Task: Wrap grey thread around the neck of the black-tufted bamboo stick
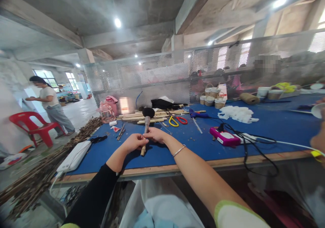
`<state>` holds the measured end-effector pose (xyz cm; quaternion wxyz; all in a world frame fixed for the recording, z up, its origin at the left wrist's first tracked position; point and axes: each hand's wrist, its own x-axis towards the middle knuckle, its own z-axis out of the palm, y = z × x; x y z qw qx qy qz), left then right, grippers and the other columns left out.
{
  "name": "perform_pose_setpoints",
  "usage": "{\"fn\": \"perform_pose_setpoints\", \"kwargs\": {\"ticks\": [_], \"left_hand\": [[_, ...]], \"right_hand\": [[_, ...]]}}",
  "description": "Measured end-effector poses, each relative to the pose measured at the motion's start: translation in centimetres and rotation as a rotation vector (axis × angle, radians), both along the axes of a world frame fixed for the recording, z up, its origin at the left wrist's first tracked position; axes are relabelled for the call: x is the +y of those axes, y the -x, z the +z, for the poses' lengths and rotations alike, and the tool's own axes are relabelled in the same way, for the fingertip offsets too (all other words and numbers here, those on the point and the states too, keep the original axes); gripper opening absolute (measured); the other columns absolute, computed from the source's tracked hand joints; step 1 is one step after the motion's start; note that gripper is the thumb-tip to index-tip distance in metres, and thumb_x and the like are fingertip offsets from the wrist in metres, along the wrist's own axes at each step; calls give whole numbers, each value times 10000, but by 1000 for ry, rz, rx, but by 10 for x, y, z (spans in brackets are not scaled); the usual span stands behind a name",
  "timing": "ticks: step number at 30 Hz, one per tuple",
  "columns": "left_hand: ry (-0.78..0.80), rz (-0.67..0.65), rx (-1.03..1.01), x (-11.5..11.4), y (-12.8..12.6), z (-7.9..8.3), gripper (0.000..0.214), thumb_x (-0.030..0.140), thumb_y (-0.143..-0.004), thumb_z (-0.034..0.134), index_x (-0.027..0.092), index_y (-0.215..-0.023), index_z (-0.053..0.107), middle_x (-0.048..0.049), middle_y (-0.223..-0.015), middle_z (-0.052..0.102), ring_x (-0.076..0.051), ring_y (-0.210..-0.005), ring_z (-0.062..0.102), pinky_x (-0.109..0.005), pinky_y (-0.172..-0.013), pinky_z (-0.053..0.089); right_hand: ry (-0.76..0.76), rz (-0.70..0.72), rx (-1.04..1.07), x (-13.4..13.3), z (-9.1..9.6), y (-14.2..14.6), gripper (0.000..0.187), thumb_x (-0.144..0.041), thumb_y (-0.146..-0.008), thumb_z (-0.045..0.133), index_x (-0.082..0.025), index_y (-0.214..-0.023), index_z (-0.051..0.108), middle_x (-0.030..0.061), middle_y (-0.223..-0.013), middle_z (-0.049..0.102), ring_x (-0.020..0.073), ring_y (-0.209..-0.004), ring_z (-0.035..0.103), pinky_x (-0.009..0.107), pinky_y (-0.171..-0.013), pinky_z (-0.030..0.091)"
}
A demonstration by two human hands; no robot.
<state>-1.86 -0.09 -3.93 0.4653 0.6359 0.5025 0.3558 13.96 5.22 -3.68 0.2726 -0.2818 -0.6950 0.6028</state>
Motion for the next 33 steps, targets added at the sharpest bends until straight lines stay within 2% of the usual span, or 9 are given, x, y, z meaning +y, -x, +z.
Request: {"fn": "perform_pose_setpoints", "kwargs": {"ticks": [4,7,12,15,21,25,29,33], "left_hand": [[60,-77,-47,-5,-4,5,341,449,-644,650,133,-663,523,7,-576,524,-93,-539,538,-247,-582,464],[62,-73,-32,-5,-6,6,320,437,-676,616,128,-721,547,-16,-608,557,-113,-565,566,-250,-575,463],[-61,34,53,-2,-3,1,344,468,-643,648,141,-680,549,44,-482,475,-70,-420,421,-202,-437,343],[-89,54,77,0,0,-1,382,490,-595,682,148,-617,514,44,-457,471,-62,-399,392,-202,-420,312],[-12,-39,13,-2,-2,3,399,510,-612,655,139,-626,510,35,-499,470,-79,-467,467,-232,-513,426],[37,-70,-7,-4,-4,4,364,487,-662,599,127,-674,541,-17,-592,549,-115,-541,548,-261,-561,460],[-1,-18,47,-3,-4,3,336,465,-680,583,130,-695,557,-10,-573,550,-110,-518,531,-239,-527,428],[-98,73,135,-1,1,1,373,497,-615,649,141,-606,537,24,-472,504,-78,-435,434,-208,-454,331]], "right_hand": [[16,26,3,-1,1,-1,362,-424,-677,670,-171,-774,429,-107,-458,369,18,-337,212,175,-321,105],[22,22,4,-1,2,-1,377,-424,-668,677,-177,-771,411,-107,-466,386,15,-329,213,175,-322,103],[18,-5,9,0,1,1,399,-436,-655,688,-175,-782,414,-110,-475,391,9,-324,206,174,-319,101],[15,-14,9,1,-1,1,391,-428,-654,689,-170,-777,422,-97,-496,412,11,-337,228,172,-319,111],[22,6,5,1,-1,-1,382,-430,-665,678,-176,-786,420,-114,-454,351,20,-331,209,175,-317,103],[20,34,7,0,1,-1,405,-443,-645,687,-177,-776,413,-105,-466,399,18,-321,215,179,-311,109],[16,34,9,0,0,0,412,-445,-644,689,-178,-783,407,-106,-472,409,16,-321,218,175,-311,110],[9,24,9,2,-1,0,393,-439,-660,678,-178,-782,411,-116,-455,368,16,-324,207,172,-313,109]]}}
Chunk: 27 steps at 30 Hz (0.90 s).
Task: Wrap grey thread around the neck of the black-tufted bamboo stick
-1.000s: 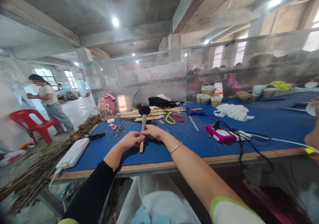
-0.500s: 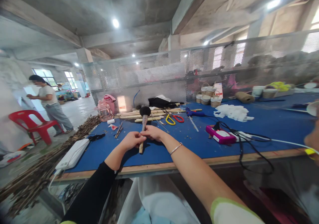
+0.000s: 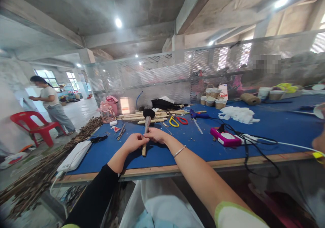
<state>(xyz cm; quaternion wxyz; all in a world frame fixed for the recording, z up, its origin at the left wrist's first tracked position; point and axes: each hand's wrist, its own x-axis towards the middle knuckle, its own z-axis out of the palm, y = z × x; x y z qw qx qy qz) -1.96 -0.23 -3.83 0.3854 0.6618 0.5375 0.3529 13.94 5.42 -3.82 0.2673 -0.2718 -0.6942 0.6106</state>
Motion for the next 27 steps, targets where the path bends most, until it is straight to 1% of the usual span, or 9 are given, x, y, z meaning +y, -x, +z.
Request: {"fn": "perform_pose_setpoints", "kwargs": {"ticks": [3,6,11,13,16,20,24,27], "left_hand": [[-2,0,27,1,3,0,395,511,-589,667,142,-589,529,17,-461,517,-78,-413,427,-213,-440,329],[36,-39,4,0,2,1,392,515,-613,643,140,-612,531,11,-503,526,-82,-438,460,-224,-466,390],[93,-99,-49,-2,-3,3,348,471,-669,594,132,-628,528,24,-535,473,-82,-492,492,-231,-523,447],[93,-89,-41,-1,-4,3,336,457,-673,593,128,-638,535,19,-533,479,-82,-477,490,-228,-503,438],[57,-43,1,0,-3,1,344,471,-662,606,133,-647,541,14,-515,504,-80,-425,462,-215,-438,388],[14,-10,36,1,0,0,385,509,-609,654,145,-614,527,17,-469,509,-78,-385,421,-214,-401,328],[55,-38,-1,0,0,1,387,492,-579,681,149,-597,503,7,-503,530,-88,-430,465,-227,-445,381],[105,-81,-59,-3,-3,4,370,477,-604,656,148,-590,486,30,-513,482,-74,-466,464,-229,-504,426]], "right_hand": [[-7,0,-1,1,0,0,380,-431,-668,676,-176,-777,417,-114,-457,367,15,-328,212,171,-314,111],[-4,4,-7,0,0,-1,372,-422,-674,674,-177,-778,414,-114,-454,359,15,-331,205,168,-316,105],[-2,15,-16,-2,2,-1,371,-416,-671,679,-172,-780,422,-103,-467,388,16,-339,221,166,-316,112],[-6,13,-17,-2,1,0,383,-422,-662,686,-172,-776,419,-100,-472,402,16,-336,230,167,-312,112],[-5,12,-16,-1,1,0,404,-435,-648,694,-174,-774,412,-109,-459,386,13,-327,208,169,-311,101],[-5,19,-14,1,-1,0,402,-439,-648,692,-174,-775,417,-112,-453,375,14,-326,210,171,-315,108],[-9,21,-22,0,-1,-1,386,-432,-657,686,-173,-769,422,-112,-450,358,17,-333,205,174,-318,102],[-12,23,-27,-2,1,-1,369,-427,-667,675,-171,-764,428,-111,-451,343,20,-344,202,173,-322,100]]}}
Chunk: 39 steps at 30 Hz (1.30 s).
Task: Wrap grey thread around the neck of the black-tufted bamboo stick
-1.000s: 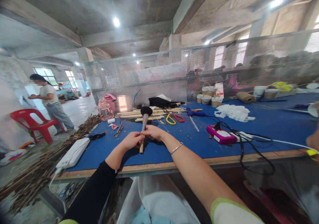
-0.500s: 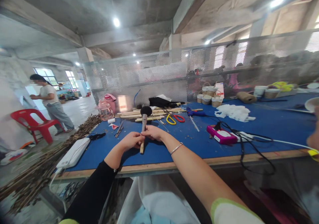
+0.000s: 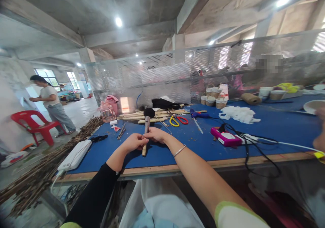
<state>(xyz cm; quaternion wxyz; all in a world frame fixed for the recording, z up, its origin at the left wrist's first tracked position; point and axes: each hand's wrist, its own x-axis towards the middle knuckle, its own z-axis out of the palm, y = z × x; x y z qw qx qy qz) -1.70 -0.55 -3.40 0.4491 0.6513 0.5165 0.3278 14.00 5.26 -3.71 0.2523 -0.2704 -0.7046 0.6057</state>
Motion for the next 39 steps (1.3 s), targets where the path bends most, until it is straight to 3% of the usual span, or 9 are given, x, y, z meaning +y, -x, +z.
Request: {"fn": "perform_pose_setpoints", "kwargs": {"ticks": [6,12,16,23,32,39], "left_hand": [[54,-22,-35,-2,-4,2,317,435,-643,613,143,-601,498,30,-546,467,-76,-504,492,-231,-545,453],[-11,80,74,1,2,2,382,500,-606,652,143,-592,516,2,-475,517,-97,-417,479,-209,-411,350],[-19,54,63,-1,3,3,386,476,-561,702,140,-583,514,2,-479,530,-82,-411,466,-206,-426,372],[31,7,-31,0,-2,1,323,418,-639,639,136,-577,493,27,-524,468,-77,-491,496,-220,-526,450],[-48,64,62,1,2,0,372,495,-612,651,140,-601,540,-4,-497,537,-95,-433,481,-211,-420,347],[-13,31,12,0,1,0,391,498,-587,673,138,-594,521,1,-497,530,-83,-432,463,-227,-459,385]], "right_hand": [[-8,5,-10,-3,2,0,348,-429,-686,655,-169,-763,438,-98,-472,360,26,-363,226,169,-329,115],[-1,2,-16,-1,1,0,375,-438,-675,667,-181,-765,410,-112,-459,334,25,-352,210,169,-328,104],[2,7,-5,1,-1,0,376,-443,-683,663,-182,-758,403,-112,-459,327,25,-357,205,171,-328,105],[15,10,-1,2,-2,-1,381,-446,-678,668,-180,-779,415,-110,-466,331,23,-359,191,172,-330,98],[11,-8,-3,0,0,0,375,-430,-668,676,-173,-796,435,-112,-457,340,21,-348,199,177,-332,95],[13,-19,-6,-4,4,1,380,-435,-655,679,-169,-773,434,-108,-464,350,20,-355,213,174,-333,106]]}}
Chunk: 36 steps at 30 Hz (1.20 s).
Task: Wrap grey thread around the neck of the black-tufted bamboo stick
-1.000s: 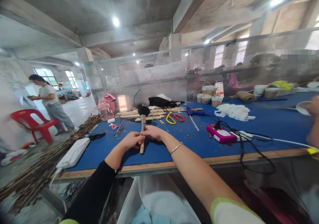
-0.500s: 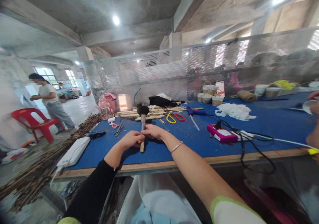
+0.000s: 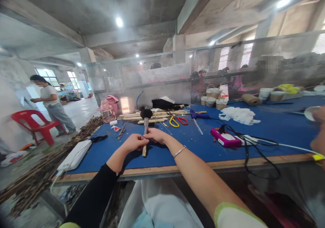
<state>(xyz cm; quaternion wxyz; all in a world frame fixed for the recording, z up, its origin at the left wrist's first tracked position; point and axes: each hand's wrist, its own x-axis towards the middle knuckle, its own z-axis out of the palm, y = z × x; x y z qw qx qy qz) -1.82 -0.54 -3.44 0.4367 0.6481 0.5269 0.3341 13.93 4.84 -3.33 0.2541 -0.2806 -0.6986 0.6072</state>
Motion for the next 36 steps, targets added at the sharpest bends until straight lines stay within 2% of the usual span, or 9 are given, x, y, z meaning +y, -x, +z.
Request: {"fn": "perform_pose_setpoints", "kwargs": {"ticks": [6,11,16,21,26,32,36], "left_hand": [[100,-71,-119,-1,-1,1,346,455,-609,653,134,-633,525,51,-530,427,-62,-492,454,-243,-571,458],[117,-27,-98,0,-1,2,347,457,-613,653,138,-699,549,25,-567,488,-79,-511,484,-226,-524,439],[77,-5,-70,0,-1,1,423,490,-554,713,134,-707,544,8,-553,531,-85,-494,494,-200,-469,383],[128,-73,-169,-2,0,2,434,481,-535,733,130,-673,518,41,-556,474,-63,-511,490,-226,-559,442],[191,-136,-224,-4,0,4,417,458,-564,726,118,-726,547,-13,-653,548,-112,-632,586,-277,-654,482],[109,-31,-133,-1,-1,2,382,455,-589,710,128,-653,523,19,-513,513,-83,-469,503,-209,-473,405],[74,-28,-116,1,1,-2,396,442,-551,739,122,-647,527,4,-521,537,-80,-455,491,-216,-467,403]], "right_hand": [[12,15,-2,-1,2,0,382,-448,-658,669,-167,-775,440,-112,-458,330,18,-351,183,175,-327,86],[-6,12,22,3,-3,0,365,-423,-665,676,-166,-787,448,-98,-485,389,19,-354,228,170,-322,111],[-20,0,33,3,-3,0,357,-419,-667,678,-163,-777,456,-100,-477,383,16,-347,224,172,-318,113],[-17,-1,27,0,0,0,362,-413,-660,685,-169,-767,440,-104,-470,366,20,-353,229,167,-315,124],[-11,18,26,3,-2,-1,367,-405,-664,680,-175,-784,420,-104,-478,401,14,-326,217,172,-313,108],[-20,10,35,6,-6,0,370,-404,-664,685,-174,-791,425,-108,-470,392,16,-325,225,171,-314,115],[-19,7,38,7,-7,0,371,-407,-664,685,-179,-791,422,-110,-468,382,16,-328,216,173,-319,107]]}}
